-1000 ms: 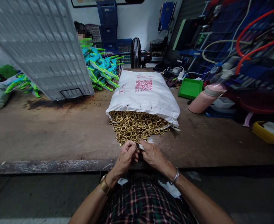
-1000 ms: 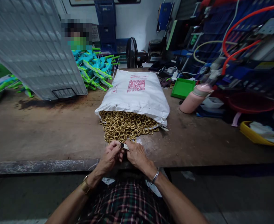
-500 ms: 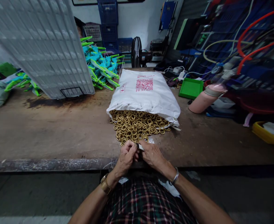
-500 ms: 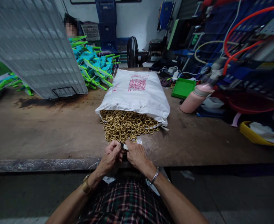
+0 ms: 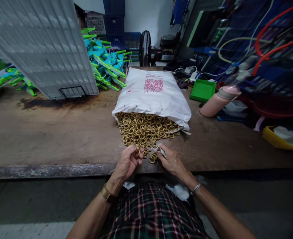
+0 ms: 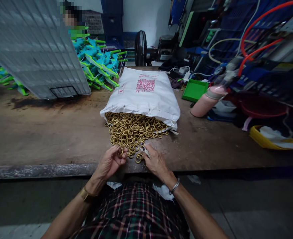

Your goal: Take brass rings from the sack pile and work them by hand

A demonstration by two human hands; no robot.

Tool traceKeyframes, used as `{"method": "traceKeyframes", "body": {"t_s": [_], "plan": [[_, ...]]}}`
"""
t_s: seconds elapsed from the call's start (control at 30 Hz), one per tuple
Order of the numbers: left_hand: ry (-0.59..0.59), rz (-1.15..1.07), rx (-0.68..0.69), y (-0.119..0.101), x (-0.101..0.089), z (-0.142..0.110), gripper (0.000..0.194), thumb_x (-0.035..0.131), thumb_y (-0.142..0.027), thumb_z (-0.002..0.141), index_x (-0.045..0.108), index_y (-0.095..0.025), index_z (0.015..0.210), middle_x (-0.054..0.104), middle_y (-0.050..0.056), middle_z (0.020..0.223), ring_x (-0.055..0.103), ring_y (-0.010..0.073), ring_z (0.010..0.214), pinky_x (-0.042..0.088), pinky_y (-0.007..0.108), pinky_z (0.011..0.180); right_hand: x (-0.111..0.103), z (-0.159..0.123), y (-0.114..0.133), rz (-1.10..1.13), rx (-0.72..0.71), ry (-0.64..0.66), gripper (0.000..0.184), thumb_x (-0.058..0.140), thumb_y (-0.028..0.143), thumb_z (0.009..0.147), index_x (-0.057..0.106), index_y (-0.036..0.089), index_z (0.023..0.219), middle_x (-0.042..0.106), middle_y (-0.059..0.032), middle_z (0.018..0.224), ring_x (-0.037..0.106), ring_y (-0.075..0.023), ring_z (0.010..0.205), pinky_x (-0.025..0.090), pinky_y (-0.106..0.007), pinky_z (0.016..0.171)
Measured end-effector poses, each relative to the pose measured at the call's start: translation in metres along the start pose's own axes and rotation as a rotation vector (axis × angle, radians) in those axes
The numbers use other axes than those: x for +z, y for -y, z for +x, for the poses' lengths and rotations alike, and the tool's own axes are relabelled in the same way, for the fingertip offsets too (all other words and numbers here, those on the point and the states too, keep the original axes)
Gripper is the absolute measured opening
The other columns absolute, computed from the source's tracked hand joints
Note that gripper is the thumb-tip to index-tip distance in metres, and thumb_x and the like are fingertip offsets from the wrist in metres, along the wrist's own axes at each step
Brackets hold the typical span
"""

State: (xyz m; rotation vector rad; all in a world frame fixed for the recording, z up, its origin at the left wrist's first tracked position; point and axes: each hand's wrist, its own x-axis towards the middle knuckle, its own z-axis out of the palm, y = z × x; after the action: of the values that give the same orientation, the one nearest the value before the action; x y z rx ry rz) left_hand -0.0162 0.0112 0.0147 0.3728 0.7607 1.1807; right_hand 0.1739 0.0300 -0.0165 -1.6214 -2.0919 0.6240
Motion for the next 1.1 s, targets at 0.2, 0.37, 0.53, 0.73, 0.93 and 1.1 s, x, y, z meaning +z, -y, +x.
{"method": "traceKeyframes", "body": {"t_s": [0.2, 0.37, 0.53, 0.73, 0.93, 1.1], "plan": [[-0.017, -0.077, -0.112, 0.003, -0.008, 0.0, 0.019, 0.065, -0.027, 0.068, 0.055, -0.017, 0.081, 0.062, 0.001, 0.069, 0.053, 0.0087, 0.052, 0.04, 0.017, 0.045, 0.007, -0.007, 0.007, -0.061, -0.047, 0.058, 0.018, 0.046, 0.024, 0.083, 0.057, 0.019, 0.097, 0.066, -0.0067, 0.089, 0.058, -0.0182, 0.076, 0.038, -0.027, 0.067], [0.006, -0.143, -0.213, 0.007, -0.008, 0.001, 0.021, 0.063, -0.032, 0.072, 0.056, -0.013, 0.069, 0.06, 0.003, 0.068, 0.054, 0.0094, 0.057, 0.042, 0.017, 0.045, 0.009, -0.004, 0.007, -0.095, -0.058, 0.042, 0.014, 0.044, 0.018, 0.083, 0.057, 0.019, 0.089, 0.065, -0.0068, 0.087, 0.057, -0.018, 0.076, 0.037, -0.027, 0.067], [-0.077, -0.111, -0.272, 0.016, -0.004, -0.001, 0.023, 0.07, -0.029, 0.067, 0.053, -0.014, 0.065, 0.057, 0.0, 0.063, 0.055, 0.0099, 0.055, 0.042, 0.018, 0.044, 0.013, -0.005, 0.002, -0.121, -0.053, 0.015, 0.015, 0.042, 0.016, 0.082, 0.056, 0.019, 0.086, 0.063, -0.0066, 0.085, 0.056, -0.0181, 0.075, 0.035, -0.027, 0.065], [-0.029, 0.012, -0.266, 0.027, 0.0, -0.003, 0.029, 0.072, -0.032, 0.064, 0.048, -0.017, 0.069, 0.05, -0.005, 0.057, 0.05, 0.0066, 0.049, 0.037, 0.015, 0.04, 0.013, -0.005, 0.001, -0.129, -0.042, -0.009, 0.014, 0.039, 0.014, 0.082, 0.052, 0.019, 0.082, 0.061, -0.0062, 0.081, 0.054, -0.0175, 0.072, 0.034, -0.027, 0.063], [-0.076, 0.343, -0.087, 0.036, 0.008, -0.004, 0.036, 0.066, -0.047, 0.067, 0.05, -0.018, 0.081, 0.05, -0.006, 0.056, 0.043, 0.0047, 0.041, 0.029, 0.013, 0.034, 0.01, -0.004, 0.007, 0.02, -0.116, -0.1, 0.012, 0.039, 0.015, 0.081, 0.05, 0.02, 0.079, 0.058, -0.005, 0.076, 0.052, -0.017, 0.068, 0.036, -0.027, 0.063], [-0.088, 0.48, -0.06, 0.035, 0.01, -0.004, 0.036, 0.063, -0.05, 0.069, 0.052, -0.018, 0.08, 0.047, -0.007, 0.052, 0.036, 0.0035, 0.037, 0.025, 0.015, 0.035, 0.009, -0.004, 0.018, 0.148, -0.183, -0.122, 0.01, 0.04, 0.019, 0.082, 0.05, 0.02, 0.083, 0.057, -0.0048, 0.077, 0.052, -0.0169, 0.071, 0.038, -0.027, 0.067]]}}
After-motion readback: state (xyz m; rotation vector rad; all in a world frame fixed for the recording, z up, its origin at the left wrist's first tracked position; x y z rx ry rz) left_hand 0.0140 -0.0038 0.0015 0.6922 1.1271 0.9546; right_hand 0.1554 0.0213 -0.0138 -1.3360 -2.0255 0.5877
